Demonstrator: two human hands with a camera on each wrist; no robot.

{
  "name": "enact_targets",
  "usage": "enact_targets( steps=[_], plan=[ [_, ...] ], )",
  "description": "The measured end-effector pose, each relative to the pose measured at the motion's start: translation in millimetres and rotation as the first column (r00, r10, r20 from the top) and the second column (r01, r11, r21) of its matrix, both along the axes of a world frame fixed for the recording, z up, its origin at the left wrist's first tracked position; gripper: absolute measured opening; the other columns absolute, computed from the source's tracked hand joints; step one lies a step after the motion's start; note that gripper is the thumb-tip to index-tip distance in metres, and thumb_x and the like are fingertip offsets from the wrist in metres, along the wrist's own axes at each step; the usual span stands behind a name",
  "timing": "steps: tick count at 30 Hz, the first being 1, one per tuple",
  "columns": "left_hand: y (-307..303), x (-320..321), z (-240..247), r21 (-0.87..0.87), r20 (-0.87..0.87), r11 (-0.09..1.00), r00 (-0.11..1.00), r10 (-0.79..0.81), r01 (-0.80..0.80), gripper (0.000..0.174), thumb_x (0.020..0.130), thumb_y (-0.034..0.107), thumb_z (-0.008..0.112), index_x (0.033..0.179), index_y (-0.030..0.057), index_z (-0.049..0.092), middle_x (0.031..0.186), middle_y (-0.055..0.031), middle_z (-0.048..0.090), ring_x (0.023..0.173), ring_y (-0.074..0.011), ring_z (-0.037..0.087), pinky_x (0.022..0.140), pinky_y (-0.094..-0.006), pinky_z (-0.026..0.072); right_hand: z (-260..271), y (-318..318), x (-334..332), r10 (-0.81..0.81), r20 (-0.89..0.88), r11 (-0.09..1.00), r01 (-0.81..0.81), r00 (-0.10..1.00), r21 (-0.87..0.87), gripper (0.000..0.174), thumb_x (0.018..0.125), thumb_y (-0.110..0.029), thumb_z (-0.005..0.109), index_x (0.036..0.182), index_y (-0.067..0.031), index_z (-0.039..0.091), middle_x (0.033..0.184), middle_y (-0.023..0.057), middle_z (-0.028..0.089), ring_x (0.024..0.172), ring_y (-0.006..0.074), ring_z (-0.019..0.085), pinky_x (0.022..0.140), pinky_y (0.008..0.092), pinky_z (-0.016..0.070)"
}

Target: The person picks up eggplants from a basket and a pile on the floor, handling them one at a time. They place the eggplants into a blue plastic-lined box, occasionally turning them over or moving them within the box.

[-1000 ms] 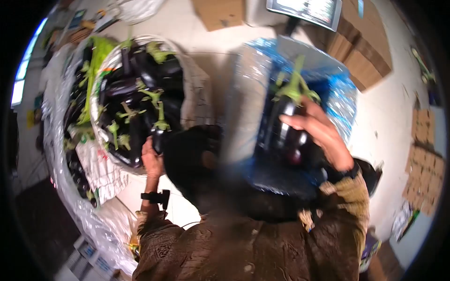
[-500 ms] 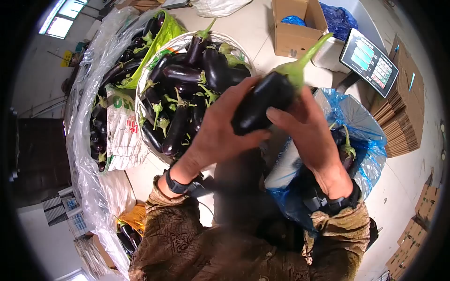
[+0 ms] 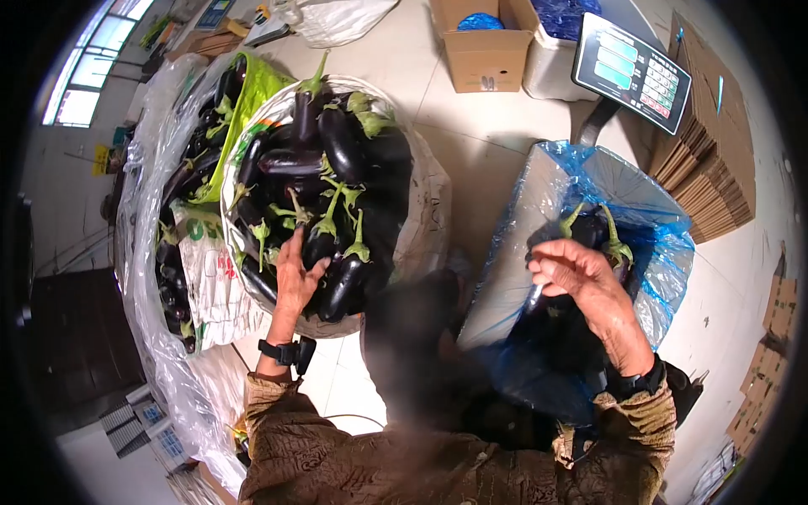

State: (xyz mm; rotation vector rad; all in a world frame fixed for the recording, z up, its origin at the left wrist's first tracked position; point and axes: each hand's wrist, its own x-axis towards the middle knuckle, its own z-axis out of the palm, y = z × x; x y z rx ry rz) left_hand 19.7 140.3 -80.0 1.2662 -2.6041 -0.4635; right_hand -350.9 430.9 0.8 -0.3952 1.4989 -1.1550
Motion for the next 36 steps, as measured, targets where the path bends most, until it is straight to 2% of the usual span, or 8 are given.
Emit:
enact_targets(
  steps=[4,10,14,18,26,28,30,36],
  plan=[
    [-33,-92,-7,0.009,-0.262,0.997,0.962,0.072,-0.072,0.075,0.082,0.027,0.074,0.141,-0.0026,0.039,0.123,-0.0287,0.053,0.114,-0.0444,0.050,0.099,-0.0473,0.0397,-13,16,13,-0.035,0.079,0.999,0.033,0.996,0.024,0.031,0.094,-0.020,0.064,0.119,-0.0021,0.060,0.102,0.0054,0.069,0.090,0.0131,0.065,0.078,0.0268,0.0515],
    [-84,-178,-49,-0.026,-0.158,0.938,0.928,0.337,-0.345,0.095,0.075,0.033,0.077,0.145,-0.0045,0.026,0.122,-0.0315,0.054,0.115,-0.0458,0.052,0.100,-0.0475,0.0408,-23,31,22,-0.012,0.077,0.997,0.006,0.997,0.076,0.029,0.097,-0.018,0.061,0.120,-0.0014,0.059,0.106,0.0055,0.067,0.092,0.0135,0.064,0.081,0.0275,0.0514],
    [-88,-163,-18,0.569,-0.492,0.802,0.708,0.507,-0.180,0.089,0.074,0.021,0.076,0.146,-0.0024,0.029,0.119,-0.0183,0.059,0.101,-0.0237,0.061,0.084,-0.0332,0.0511,-20,38,16,-0.036,0.078,0.996,0.029,0.996,0.084,0.028,0.097,-0.017,0.061,0.120,-0.0015,0.059,0.106,0.0060,0.067,0.093,0.0138,0.064,0.081,0.0274,0.0507],
    [-78,-127,66,0.625,-0.525,0.778,0.771,0.360,0.062,0.078,0.074,0.012,0.074,0.143,0.0009,0.039,0.117,-0.0101,0.059,0.096,-0.0179,0.059,0.080,-0.0287,0.0510,-21,44,5,-0.096,0.074,0.993,0.091,0.993,0.069,0.027,0.096,-0.015,0.061,0.120,-0.0023,0.060,0.104,0.0067,0.067,0.091,0.0146,0.064,0.080,0.0270,0.0503],
    [-137,-66,81,0.536,-0.604,0.821,0.589,0.537,-0.199,0.073,0.076,0.016,0.075,0.140,0.0035,0.043,0.113,-0.0095,0.059,0.092,-0.0183,0.060,0.081,-0.0296,0.0499,-25,41,8,-0.098,0.074,0.992,0.091,0.992,0.092,0.027,0.096,-0.016,0.061,0.119,-0.0018,0.060,0.102,0.0069,0.067,0.090,0.0152,0.064,0.079,0.0279,0.0505],
    [-173,-44,52,0.452,-0.640,0.853,0.572,0.513,-0.260,0.076,0.076,0.021,0.076,0.141,0.0040,0.040,0.115,-0.0145,0.060,0.097,-0.0236,0.061,0.086,-0.0343,0.0492,-26,39,7,-0.095,0.066,0.992,0.088,0.993,0.093,0.027,0.096,-0.016,0.061,0.119,-0.0017,0.060,0.102,0.0070,0.067,0.090,0.0152,0.064,0.078,0.0278,0.0506],
    [-195,-40,42,-0.232,-0.473,0.788,0.774,0.421,-0.570,0.082,0.074,0.022,0.077,0.143,0.0040,0.037,0.118,-0.0235,0.059,0.104,-0.0324,0.060,0.092,-0.0412,0.0461,-27,38,7,-0.093,0.054,0.992,0.088,0.994,0.095,0.027,0.096,-0.016,0.061,0.119,-0.0016,0.060,0.101,0.0071,0.067,0.090,0.0153,0.064,0.078,0.0277,0.0507],
    [-187,-61,58,-0.556,-0.080,0.799,0.971,0.225,-0.231,0.093,0.067,0.014,0.080,0.148,0.0129,0.033,0.115,-0.0243,0.055,0.103,-0.0417,0.055,0.091,-0.0475,0.0446,-35,33,9,-0.099,0.025,0.988,0.096,0.995,0.124,0.026,0.096,-0.016,0.061,0.118,-0.0012,0.060,0.102,0.0081,0.067,0.090,0.0157,0.064,0.079,0.0282,0.0509]
  ],
)
